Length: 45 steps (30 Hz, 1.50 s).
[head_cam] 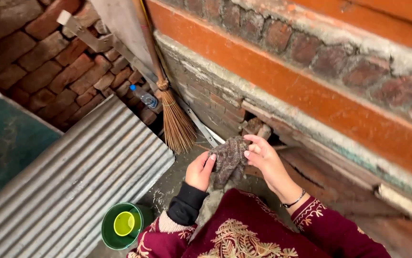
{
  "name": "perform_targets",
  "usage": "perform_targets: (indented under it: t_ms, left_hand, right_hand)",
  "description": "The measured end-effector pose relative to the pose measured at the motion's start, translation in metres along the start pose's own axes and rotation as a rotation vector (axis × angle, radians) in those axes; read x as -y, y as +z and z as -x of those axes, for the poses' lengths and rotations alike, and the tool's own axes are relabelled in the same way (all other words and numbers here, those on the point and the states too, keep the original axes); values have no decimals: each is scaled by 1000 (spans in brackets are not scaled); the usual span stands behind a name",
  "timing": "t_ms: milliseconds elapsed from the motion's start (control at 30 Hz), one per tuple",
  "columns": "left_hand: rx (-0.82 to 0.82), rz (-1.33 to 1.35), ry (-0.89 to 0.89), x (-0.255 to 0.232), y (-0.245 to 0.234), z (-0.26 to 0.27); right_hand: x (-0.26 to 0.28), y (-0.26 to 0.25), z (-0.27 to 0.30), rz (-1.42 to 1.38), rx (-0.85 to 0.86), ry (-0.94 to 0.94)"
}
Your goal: Cleaning window panes by wiping them with a cloth, then washing and wringing the cloth in a bowl of water.
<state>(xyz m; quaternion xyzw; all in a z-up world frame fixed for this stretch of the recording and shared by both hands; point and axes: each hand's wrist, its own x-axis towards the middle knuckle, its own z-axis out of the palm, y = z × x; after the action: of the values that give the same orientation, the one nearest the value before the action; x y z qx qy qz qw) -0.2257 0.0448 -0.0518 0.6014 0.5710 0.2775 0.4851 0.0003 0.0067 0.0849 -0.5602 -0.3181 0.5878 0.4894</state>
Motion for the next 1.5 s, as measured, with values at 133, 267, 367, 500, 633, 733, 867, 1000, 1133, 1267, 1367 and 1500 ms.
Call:
perform_targets:
  t_ms: [133, 267, 367, 500, 633, 733, 867, 1000, 1133, 1267, 1367, 1500]
  left_hand:
    - [102, -59, 62, 4, -14, 11]
    - [173, -131, 101, 20, -17, 23]
    - [214, -155, 117, 3, -24, 32]
    - [225, -155, 119, -2, -27, 38]
    - [235, -142, 140, -18, -39, 45]
    - [259, -136, 146, -9, -40, 45]
    - [283, -165, 113, -8, -36, 51]
    - [256, -129, 115, -17, -31, 54]
    - [256, -127, 118, -28, -29, 60]
    - [284, -93, 57, -27, -27, 65]
    - [303, -64, 40, -22, -22, 74]
    - [307, -62, 67, -30, -21, 82]
  right_hand:
    - [-17, 22, 30, -4, -85, -14]
    - [-49, 29, 55, -40, -151, -48]
    - [-54, 35, 75, -37, -199, -19]
    - [-41, 48, 88, -18, -231, 1]
    - [-27, 62, 96, 11, -216, -33]
    - [-29, 65, 100, -5, -208, -32]
    - [-30, 66, 103, -3, -208, -48]
    - [-17, 66, 104, 14, -228, -26]
    - [-27, 59, 101, -11, -226, -37]
    - [-31, 62, 103, -8, -253, 17]
    - [-38, 63, 112, -3, -241, 36]
    - [-38, 59, 123, 17, -225, 22]
